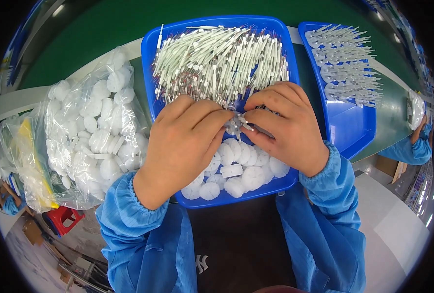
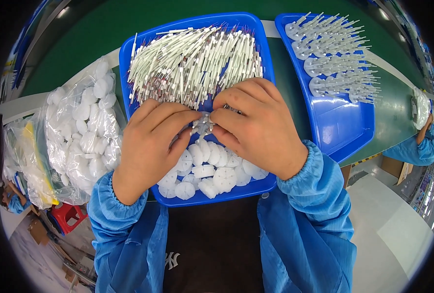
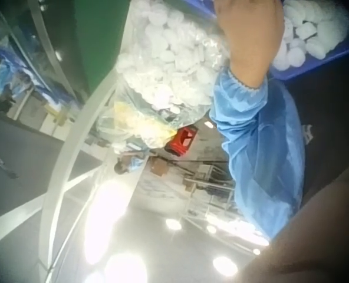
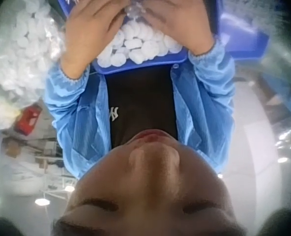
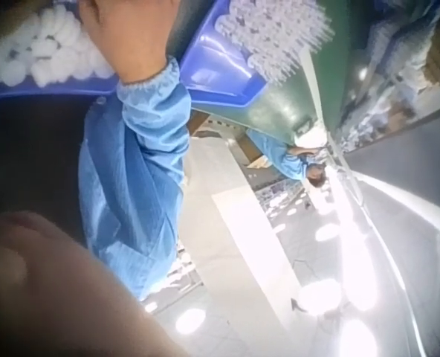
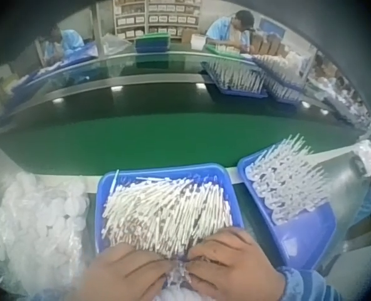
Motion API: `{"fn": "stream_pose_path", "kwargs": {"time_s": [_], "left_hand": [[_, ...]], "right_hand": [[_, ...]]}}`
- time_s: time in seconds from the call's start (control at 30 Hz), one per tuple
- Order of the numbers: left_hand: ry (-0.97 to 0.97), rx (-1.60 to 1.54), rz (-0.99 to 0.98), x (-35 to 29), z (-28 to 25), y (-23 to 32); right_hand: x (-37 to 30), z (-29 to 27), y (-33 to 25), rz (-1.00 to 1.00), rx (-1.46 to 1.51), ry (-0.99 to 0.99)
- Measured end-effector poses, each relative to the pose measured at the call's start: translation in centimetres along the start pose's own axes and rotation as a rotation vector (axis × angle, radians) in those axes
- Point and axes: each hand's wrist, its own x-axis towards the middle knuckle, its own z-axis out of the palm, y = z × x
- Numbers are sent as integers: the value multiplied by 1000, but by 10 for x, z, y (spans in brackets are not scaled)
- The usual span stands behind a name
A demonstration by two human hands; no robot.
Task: The person assembles plastic bases by inserting multiple metal pins into them by hand, then organizes the assembled parts on a blue tray.
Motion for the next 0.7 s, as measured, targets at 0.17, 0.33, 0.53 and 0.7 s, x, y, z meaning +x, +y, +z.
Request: {"fn": "stream_pose_path", "kwargs": {"time_s": [0.17, 0.33, 0.53, 0.7], "left_hand": [[0, 58, -44, 4, 3, 4], [20, 64, -36, 6, 7, 6], [51, -67, -183, -1, -14, 17], [-137, -54, -53, -3, -16, 30]], "right_hand": [[3, 4, 1, -22, 30, -3], [3, 0, -6, 6, -76, -28], [-32, -26, 1, 78, 58, 181], [-154, -79, 63, 586, -264, 531]]}}
